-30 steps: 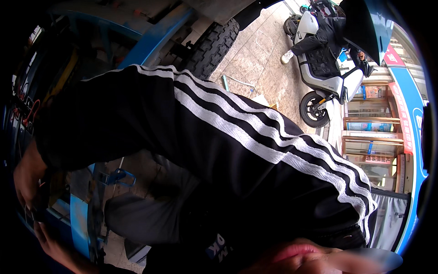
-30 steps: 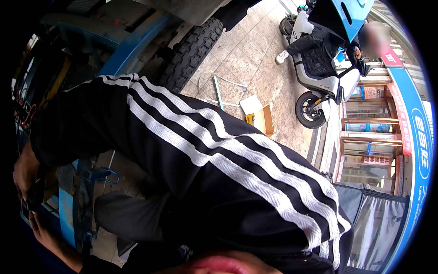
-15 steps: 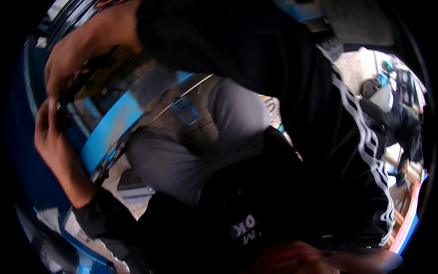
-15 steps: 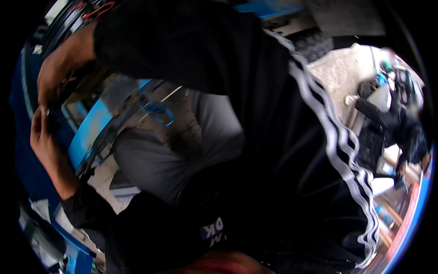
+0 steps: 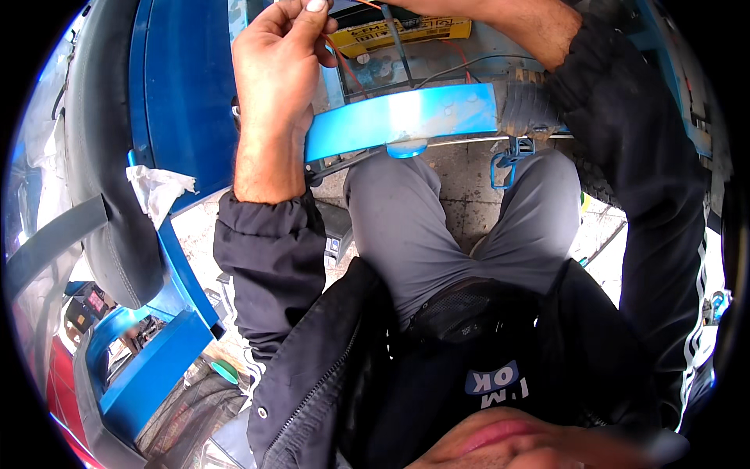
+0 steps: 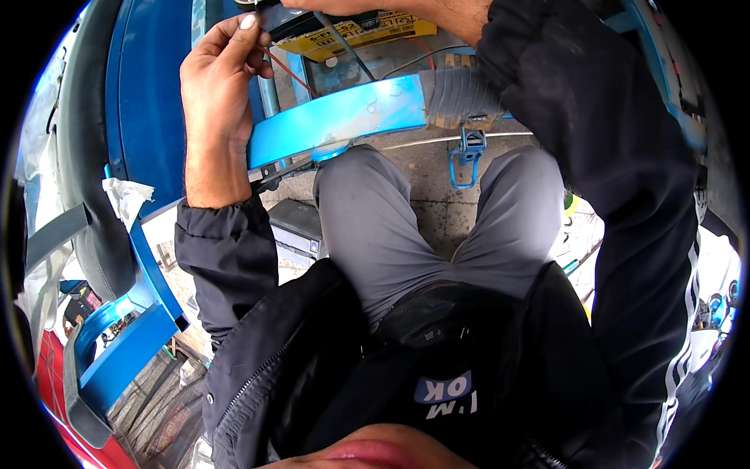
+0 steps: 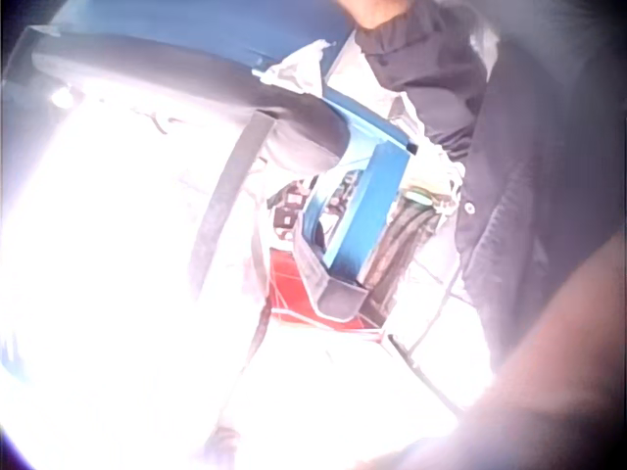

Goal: The person sits on the floor and repairs the electrical wiring of a blue electric vehicle. They use pliers to strip wire insulation, twist the exposed ends together, and wrap the connections with black electrical tape. The person also uses a yellow multimeter to test the circuit.

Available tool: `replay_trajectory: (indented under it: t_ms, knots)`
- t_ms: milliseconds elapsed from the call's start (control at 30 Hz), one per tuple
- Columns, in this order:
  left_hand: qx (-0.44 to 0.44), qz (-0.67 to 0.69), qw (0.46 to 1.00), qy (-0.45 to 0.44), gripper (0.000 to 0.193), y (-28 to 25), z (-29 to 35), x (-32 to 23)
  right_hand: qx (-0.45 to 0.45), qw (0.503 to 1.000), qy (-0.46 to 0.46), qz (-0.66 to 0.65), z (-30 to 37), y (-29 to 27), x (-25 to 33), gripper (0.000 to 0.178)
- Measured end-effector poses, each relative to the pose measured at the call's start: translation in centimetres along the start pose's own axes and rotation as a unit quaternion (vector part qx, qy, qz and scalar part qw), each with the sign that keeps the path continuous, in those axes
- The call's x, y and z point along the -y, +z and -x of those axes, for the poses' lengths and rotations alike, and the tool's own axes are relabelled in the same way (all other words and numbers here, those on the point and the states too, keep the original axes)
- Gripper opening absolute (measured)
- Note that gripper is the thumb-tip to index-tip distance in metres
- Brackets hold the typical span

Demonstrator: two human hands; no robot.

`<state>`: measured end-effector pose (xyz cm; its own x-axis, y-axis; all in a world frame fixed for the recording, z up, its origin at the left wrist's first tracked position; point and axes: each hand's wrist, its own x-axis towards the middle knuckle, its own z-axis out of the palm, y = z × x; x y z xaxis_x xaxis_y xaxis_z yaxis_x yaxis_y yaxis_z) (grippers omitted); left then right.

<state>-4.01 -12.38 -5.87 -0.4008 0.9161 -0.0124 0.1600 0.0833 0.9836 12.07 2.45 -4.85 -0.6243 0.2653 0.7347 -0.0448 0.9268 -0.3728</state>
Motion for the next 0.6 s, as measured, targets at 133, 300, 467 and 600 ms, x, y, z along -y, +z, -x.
replay_trajectory:
  t_ms: [133, 300, 467, 600]
  knots:
    - [0.003, -0.001, 1.000, -0.006, 0.019, -0.1, -0.1, 0.1, 0.079, 0.985, 0.125, -0.087, -0.1, -0.8, 1.1, 0.020]
    - [0.032, 0.027, 0.998, -0.045, 0.015, -0.1, -1.0, -0.4, 0.106, 0.949, 0.190, -0.228, -0.2, -0.4, -0.5, 0.017]
    - [0.039, 0.129, 0.988, -0.075, 0.019, 1.2, -0.4, -2.3, 0.118, 0.905, 0.238, -0.331, -0.1, 0.1, -1.1, 0.014]
    - [0.070, 0.156, 0.979, -0.108, 0.022, 0.6, -0.5, -1.7, 0.154, 0.895, 0.280, -0.311, -0.2, -0.3, -0.6, 0.015]
